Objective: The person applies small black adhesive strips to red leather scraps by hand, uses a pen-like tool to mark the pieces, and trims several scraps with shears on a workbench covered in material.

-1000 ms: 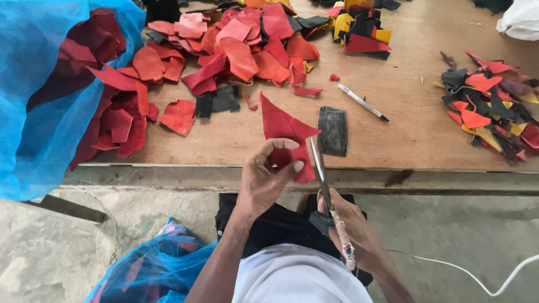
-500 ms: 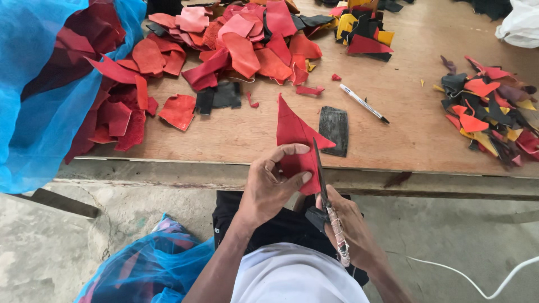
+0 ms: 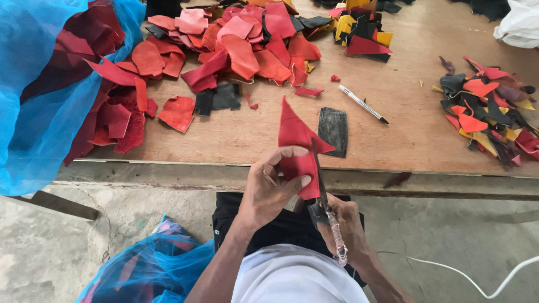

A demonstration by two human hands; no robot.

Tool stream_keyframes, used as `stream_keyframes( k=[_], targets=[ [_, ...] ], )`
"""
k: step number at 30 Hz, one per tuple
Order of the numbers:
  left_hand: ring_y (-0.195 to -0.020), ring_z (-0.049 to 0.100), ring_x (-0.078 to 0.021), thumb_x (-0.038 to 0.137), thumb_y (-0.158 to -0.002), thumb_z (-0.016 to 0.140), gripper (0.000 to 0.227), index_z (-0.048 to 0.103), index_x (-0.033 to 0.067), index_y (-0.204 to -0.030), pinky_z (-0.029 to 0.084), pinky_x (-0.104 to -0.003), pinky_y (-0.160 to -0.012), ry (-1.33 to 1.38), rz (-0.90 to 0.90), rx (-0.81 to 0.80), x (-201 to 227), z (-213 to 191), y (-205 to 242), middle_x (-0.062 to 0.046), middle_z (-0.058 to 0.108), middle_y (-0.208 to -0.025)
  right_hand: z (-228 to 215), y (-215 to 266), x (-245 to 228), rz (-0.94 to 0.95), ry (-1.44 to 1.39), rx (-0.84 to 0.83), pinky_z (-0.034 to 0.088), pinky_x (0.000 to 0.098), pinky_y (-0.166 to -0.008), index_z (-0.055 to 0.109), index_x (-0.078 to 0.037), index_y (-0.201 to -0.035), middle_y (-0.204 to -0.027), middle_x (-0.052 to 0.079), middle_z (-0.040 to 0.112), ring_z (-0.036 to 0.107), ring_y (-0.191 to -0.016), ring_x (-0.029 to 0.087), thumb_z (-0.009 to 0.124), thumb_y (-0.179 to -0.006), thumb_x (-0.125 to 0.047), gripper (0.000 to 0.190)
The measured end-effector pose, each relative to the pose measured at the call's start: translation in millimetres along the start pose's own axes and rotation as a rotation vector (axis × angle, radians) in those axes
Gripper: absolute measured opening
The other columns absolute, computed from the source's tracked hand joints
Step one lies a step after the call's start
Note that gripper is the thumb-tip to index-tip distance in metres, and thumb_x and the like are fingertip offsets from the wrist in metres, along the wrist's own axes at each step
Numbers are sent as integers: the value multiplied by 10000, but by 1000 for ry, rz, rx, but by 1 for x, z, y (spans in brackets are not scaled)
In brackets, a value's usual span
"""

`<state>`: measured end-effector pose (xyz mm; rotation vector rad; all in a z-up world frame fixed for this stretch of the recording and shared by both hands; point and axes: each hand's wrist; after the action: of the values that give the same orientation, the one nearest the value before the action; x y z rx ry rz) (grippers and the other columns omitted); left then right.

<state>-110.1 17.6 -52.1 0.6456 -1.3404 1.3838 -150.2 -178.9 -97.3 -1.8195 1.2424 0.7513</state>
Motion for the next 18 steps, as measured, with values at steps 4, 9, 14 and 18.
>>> stream_keyframes(
  k=[4,9,14,18],
  targets=[
    [-919,592,-55,-82,-863,767,510,632,5,-1348,555,-220,-743,-74,-15,50,0,2,0,-15,586,-1183,-2,-4,-9,63,114,-1,465,339,-526,599,-10,-925,-633,120,520,453,-542,192,620,-788,-19,140],
    [-827,614,-54,-68,-866,737,510,612,8,-1355,544,-214,-643,10,-123,-26,12,9,7,-18,630,-1156,-14,-14,-28,-39,-26,3,491,313,-602,619,-18,-1055,-740,106,605,545,-625,166,544,-774,-4,290],
    [-821,596,-31,-70,-879,748,505,616,-1,-1361,548,-199,-633,-2,-55,-60,24,10,7,-13,626,-1166,-15,-18,-28,-7,-15,27,472,295,-548,630,-16,-1062,-662,71,578,526,-557,150,587,-809,-53,259],
    [-768,586,-34,-51,-862,773,510,635,3,-1350,517,-195,-603,-98,-37,-76,23,7,8,-14,630,-1141,-10,-12,-11,-56,-49,54,445,288,-480,655,-6,-986,-587,29,576,496,-521,92,686,-840,-113,184]
  ],
)
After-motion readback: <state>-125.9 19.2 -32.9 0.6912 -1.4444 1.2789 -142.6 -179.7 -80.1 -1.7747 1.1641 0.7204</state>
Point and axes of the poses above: each hand's wrist, its own y-axis away from the middle knuckle, its own z-axis out of the palm, x = y × z
